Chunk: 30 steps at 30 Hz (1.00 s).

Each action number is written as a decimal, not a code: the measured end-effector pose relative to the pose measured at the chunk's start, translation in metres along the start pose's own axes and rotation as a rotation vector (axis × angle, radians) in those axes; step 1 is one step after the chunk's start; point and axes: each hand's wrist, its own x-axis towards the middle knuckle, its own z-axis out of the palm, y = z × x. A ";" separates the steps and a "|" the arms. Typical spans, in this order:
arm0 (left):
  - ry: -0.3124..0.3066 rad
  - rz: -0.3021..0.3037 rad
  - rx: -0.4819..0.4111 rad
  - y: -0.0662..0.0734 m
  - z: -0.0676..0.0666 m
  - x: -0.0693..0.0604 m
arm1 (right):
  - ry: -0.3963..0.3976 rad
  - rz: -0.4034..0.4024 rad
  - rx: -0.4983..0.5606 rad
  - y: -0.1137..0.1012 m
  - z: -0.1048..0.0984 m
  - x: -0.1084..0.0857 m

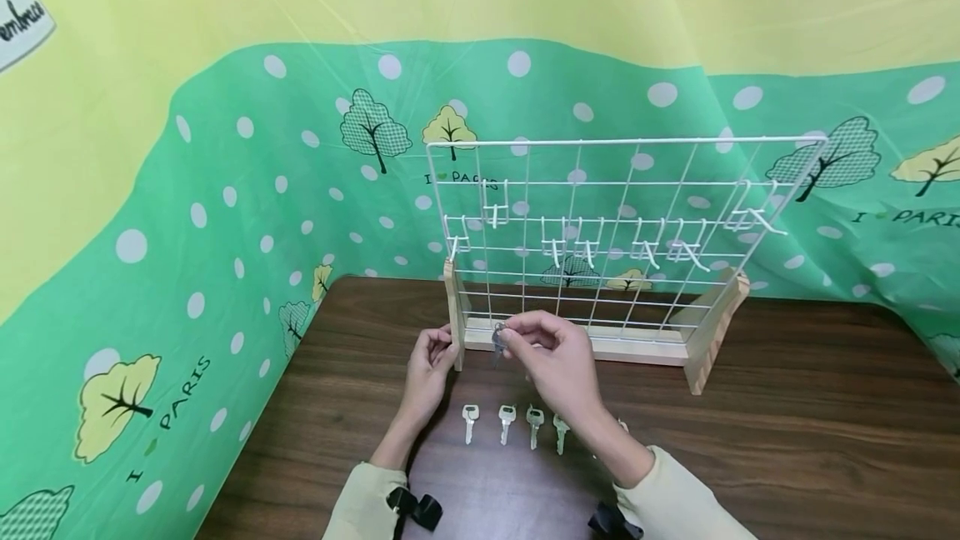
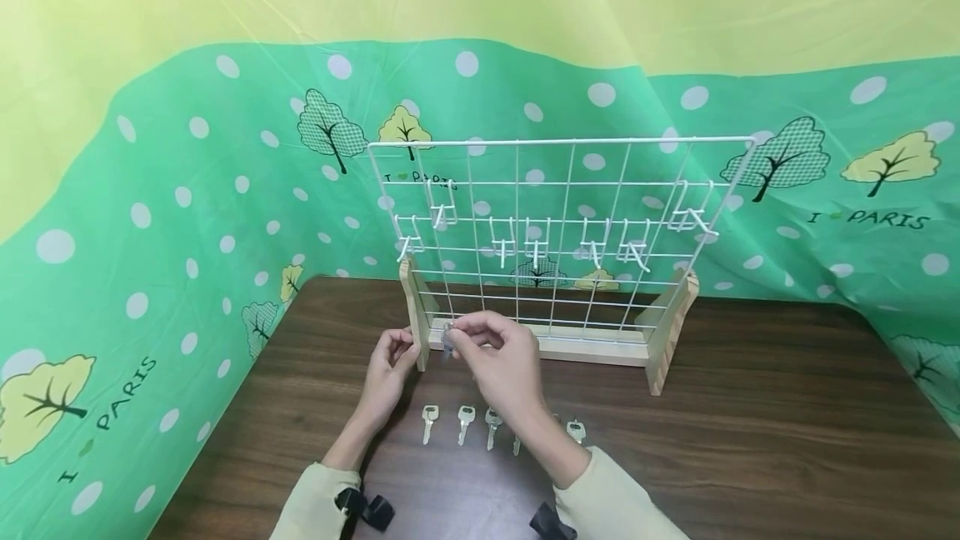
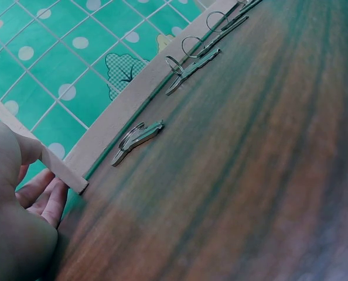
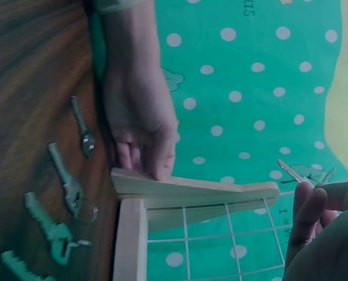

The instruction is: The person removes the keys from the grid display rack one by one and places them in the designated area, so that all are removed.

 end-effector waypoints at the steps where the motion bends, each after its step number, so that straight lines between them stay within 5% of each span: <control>1: 0.001 -0.003 -0.002 0.000 0.000 0.000 | -0.001 0.006 -0.004 0.001 -0.002 -0.003; 20: -0.001 -0.005 0.015 0.000 -0.002 0.001 | 0.028 -0.043 -0.101 0.021 -0.050 -0.035; 30: -0.005 0.008 0.020 -0.001 -0.001 0.001 | 0.084 0.008 -0.172 0.032 -0.085 -0.055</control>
